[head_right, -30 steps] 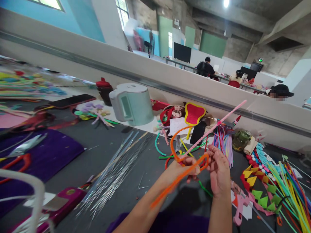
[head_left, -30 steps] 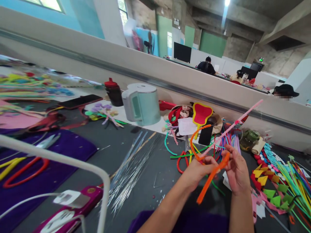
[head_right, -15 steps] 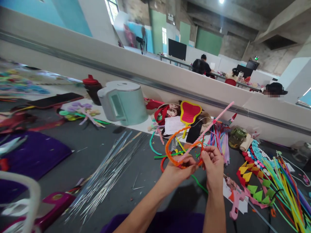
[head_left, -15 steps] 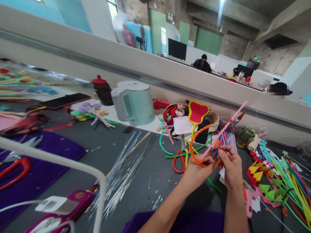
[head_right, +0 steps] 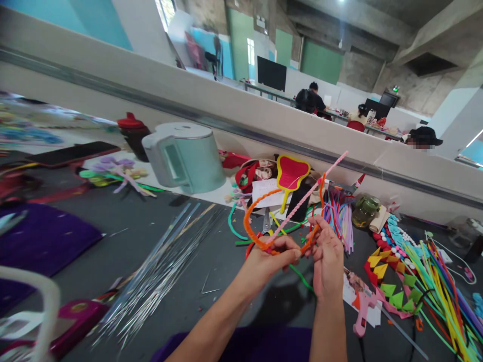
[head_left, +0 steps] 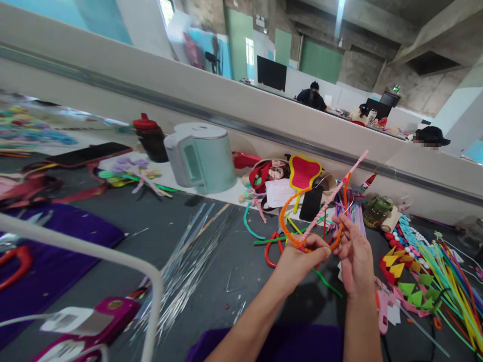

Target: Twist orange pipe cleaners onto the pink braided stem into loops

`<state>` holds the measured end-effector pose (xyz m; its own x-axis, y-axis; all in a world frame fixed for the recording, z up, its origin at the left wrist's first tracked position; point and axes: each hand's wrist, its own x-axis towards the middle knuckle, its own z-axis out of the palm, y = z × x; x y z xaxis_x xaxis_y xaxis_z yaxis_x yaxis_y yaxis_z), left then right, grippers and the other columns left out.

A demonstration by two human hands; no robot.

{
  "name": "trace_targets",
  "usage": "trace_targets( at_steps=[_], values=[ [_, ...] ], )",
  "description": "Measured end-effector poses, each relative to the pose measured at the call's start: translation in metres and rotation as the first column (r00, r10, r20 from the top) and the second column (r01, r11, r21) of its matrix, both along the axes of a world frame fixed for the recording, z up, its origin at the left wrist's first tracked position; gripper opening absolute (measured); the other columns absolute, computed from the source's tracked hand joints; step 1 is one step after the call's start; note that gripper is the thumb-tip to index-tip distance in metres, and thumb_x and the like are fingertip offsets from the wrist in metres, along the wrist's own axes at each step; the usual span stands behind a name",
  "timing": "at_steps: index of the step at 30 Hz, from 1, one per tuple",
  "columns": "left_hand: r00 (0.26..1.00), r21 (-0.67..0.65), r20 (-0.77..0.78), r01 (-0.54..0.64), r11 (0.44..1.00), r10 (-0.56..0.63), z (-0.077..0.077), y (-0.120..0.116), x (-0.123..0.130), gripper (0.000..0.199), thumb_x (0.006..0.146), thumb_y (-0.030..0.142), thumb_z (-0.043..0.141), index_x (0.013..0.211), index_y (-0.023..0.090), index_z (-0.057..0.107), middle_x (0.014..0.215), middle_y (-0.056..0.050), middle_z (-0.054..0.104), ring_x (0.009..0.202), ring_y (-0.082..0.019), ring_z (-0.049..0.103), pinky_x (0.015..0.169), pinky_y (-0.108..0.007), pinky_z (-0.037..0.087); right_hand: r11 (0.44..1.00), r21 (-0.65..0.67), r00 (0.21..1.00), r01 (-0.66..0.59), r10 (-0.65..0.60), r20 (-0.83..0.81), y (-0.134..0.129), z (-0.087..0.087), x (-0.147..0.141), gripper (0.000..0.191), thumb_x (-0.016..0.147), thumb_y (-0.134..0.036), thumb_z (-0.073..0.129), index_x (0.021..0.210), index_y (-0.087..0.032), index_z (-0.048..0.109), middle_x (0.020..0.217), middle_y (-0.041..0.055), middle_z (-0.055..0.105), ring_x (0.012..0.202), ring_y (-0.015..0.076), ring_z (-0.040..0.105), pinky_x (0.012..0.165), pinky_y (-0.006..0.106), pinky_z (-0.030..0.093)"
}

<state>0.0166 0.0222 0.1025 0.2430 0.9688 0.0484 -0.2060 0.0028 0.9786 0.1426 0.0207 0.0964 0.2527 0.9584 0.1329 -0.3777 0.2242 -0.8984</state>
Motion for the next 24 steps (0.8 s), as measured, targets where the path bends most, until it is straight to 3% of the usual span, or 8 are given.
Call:
trace_targets(
  at_steps=[6, 11, 15, 19, 24],
  values=[
    [0.971, -0.160, 0.237, 0.070, 0.985, -0.030, -0.005, 0.002, 0.000, 0.013, 0.059, 0.022, 0.071, 0.056, 0.013, 0.062, 0.052, 0.001, 0.057, 0.050, -0.011, 0.055, 0.044, -0.020, 0.035, 0.987, 0.076, 0.980, 0.145, -0.132, -0.152, 0.000, -0.001, -0.010, 0.032, 0.076, -0.035, 0.066, 0.104, -0.020, 0.067, 0.104, 0.0063, 0.067, 0.085, 0.0159, 0.061, 0.073, 0.030, 0.051],
    [0.925, -0.230, 0.375, 0.150, 0.961, -0.055, -0.007, 0.004, -0.001, 0.014, 0.055, 0.019, 0.075, 0.056, 0.012, 0.063, 0.051, 0.003, 0.056, 0.041, -0.007, 0.051, 0.048, -0.021, 0.043, 0.992, 0.022, 0.956, 0.127, -0.117, -0.268, -0.001, -0.004, -0.007, 0.021, 0.072, -0.025, 0.071, 0.093, -0.024, 0.065, 0.084, -0.0016, 0.065, 0.070, 0.0098, 0.059, 0.063, 0.022, 0.049],
    [0.910, -0.249, 0.410, 0.172, 0.953, -0.057, -0.006, 0.004, -0.002, 0.014, 0.054, 0.018, 0.076, 0.056, 0.012, 0.063, 0.050, 0.004, 0.056, 0.037, -0.005, 0.046, 0.052, -0.024, 0.049, 1.000, -0.013, 0.970, 0.018, -0.021, -0.243, -0.002, -0.004, -0.004, 0.019, 0.073, -0.030, 0.070, 0.089, -0.024, 0.063, 0.081, -0.0006, 0.062, 0.067, 0.0115, 0.058, 0.055, 0.022, 0.048],
    [0.905, -0.244, 0.422, 0.173, 0.954, -0.056, -0.004, 0.003, -0.002, 0.014, 0.053, 0.018, 0.075, 0.054, 0.012, 0.063, 0.048, 0.004, 0.055, 0.037, -0.005, 0.045, 0.052, -0.024, 0.050, 0.997, 0.034, 0.977, -0.068, 0.074, -0.200, -0.004, -0.001, -0.007, 0.020, 0.066, -0.025, 0.076, 0.079, -0.022, 0.061, 0.080, -0.0013, 0.062, 0.066, 0.0107, 0.058, 0.055, 0.021, 0.047],
    [0.903, -0.251, 0.427, 0.157, 0.955, -0.036, -0.003, 0.003, -0.003, 0.013, 0.054, 0.017, 0.075, 0.053, 0.013, 0.062, 0.048, 0.004, 0.056, 0.038, -0.005, 0.046, 0.053, -0.024, 0.050, 0.995, 0.100, 0.992, 0.026, -0.013, -0.122, -0.004, 0.000, -0.013, 0.021, 0.065, -0.020, 0.078, 0.079, -0.019, 0.061, 0.075, -0.0024, 0.061, 0.066, 0.0091, 0.057, 0.059, 0.019, 0.046]
  ],
)
